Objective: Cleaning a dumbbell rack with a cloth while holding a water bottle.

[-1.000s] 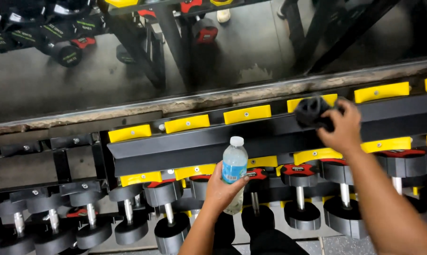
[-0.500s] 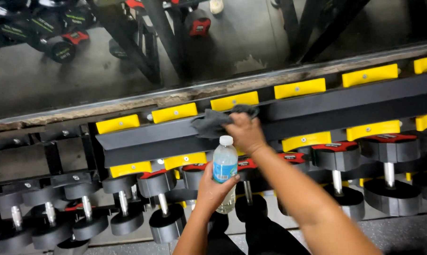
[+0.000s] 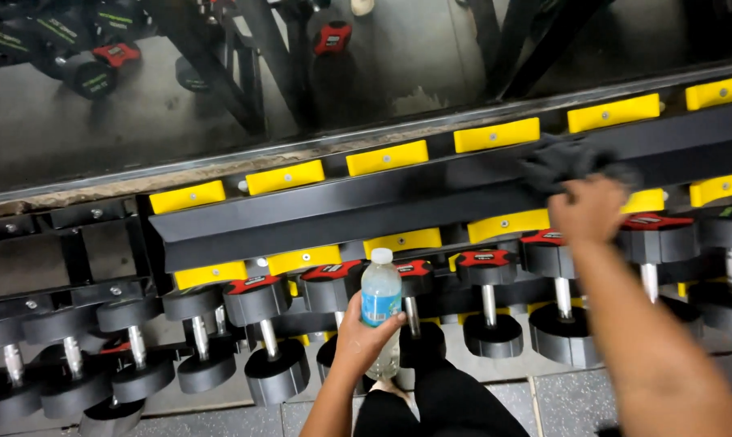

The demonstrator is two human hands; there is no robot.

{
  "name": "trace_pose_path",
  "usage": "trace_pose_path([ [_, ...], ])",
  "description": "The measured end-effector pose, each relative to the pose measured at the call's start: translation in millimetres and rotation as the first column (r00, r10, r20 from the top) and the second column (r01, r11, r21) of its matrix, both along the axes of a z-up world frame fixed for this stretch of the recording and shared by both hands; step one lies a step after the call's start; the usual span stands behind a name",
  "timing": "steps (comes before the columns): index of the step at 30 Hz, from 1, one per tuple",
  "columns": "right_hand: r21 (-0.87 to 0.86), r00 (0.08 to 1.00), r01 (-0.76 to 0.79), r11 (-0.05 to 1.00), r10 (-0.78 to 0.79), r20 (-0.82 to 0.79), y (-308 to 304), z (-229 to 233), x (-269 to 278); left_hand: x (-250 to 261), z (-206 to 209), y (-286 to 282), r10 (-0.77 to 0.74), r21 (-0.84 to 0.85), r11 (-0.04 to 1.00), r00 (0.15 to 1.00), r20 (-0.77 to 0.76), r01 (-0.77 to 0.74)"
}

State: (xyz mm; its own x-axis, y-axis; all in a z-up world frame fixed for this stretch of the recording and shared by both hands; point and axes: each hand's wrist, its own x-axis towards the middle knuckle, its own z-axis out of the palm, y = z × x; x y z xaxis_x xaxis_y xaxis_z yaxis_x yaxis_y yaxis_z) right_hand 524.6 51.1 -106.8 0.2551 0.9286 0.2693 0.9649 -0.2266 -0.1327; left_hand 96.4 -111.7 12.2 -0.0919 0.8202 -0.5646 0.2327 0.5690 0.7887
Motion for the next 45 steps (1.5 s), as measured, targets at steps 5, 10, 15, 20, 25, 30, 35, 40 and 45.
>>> trace_pose_path([
  [5, 0.277, 0.866, -0.393, 0.877, 0.455, -0.210, -10.5, -4.5, -226.1, -23.5, -2.8, -19.2, 0.068, 0.031, 0.997, 0.994, -0.090, -0.065],
  [10, 0.093, 0.684, -0.646, 0.758, 0.628, -0.370, -48.1, -4.6, -403.7, -52.2, -12.2, -48.1, 0.104, 0.063, 0.993, 0.989, -0.101, -0.098],
  [15, -0.034, 0.607, -0.776, 0.630, 0.730, -0.315, -42.2, 36.2, -390.5, -71.3, -18.3, -59.3, 0.127, 0.121, 0.986, 0.990, -0.066, -0.118],
  [20, 0.148, 0.784, -0.588, 0.795, 0.605, -0.136, -37.8, -25.1, -211.3, -69.2, -10.8, -71.9, 0.040, 0.125, 0.992, 0.998, -0.056, -0.033],
  [25, -0.154, 0.990, -0.139, 0.978, 0.138, -0.015, -49.6, -11.1, -37.9, -61.7, -13.4, -92.9, -0.044, 0.107, 0.993, 0.999, -0.013, 0.045],
  [30, -0.051, 0.982, -0.035, 0.998, 0.025, -0.187, -63.5, 21.8, 65.7, -57.2, -16.5, -101.1, -0.081, 0.182, 0.980, 0.996, -0.025, 0.084],
  [35, -0.290, 0.275, 0.078, 0.954, -0.300, -0.913, -95.3, 147.6, 11.9, -40.5, 13.3, -93.1, -0.136, 0.133, 0.982, 0.990, 0.031, 0.131],
  [40, -0.053, -0.342, -0.036, 0.998, -0.062, -0.938, -87.0, 207.9, -3.1, -2.0, 25.1, -81.5, -0.146, 0.218, 0.968, 0.985, 0.087, 0.124],
  [45, 0.193, -0.588, -0.115, 0.975, 0.090, -0.804, -29.4, 164.4, 32.4, 51.6, 26.5, -65.6, -0.104, 0.190, 0.978, 0.988, 0.111, 0.082],
])
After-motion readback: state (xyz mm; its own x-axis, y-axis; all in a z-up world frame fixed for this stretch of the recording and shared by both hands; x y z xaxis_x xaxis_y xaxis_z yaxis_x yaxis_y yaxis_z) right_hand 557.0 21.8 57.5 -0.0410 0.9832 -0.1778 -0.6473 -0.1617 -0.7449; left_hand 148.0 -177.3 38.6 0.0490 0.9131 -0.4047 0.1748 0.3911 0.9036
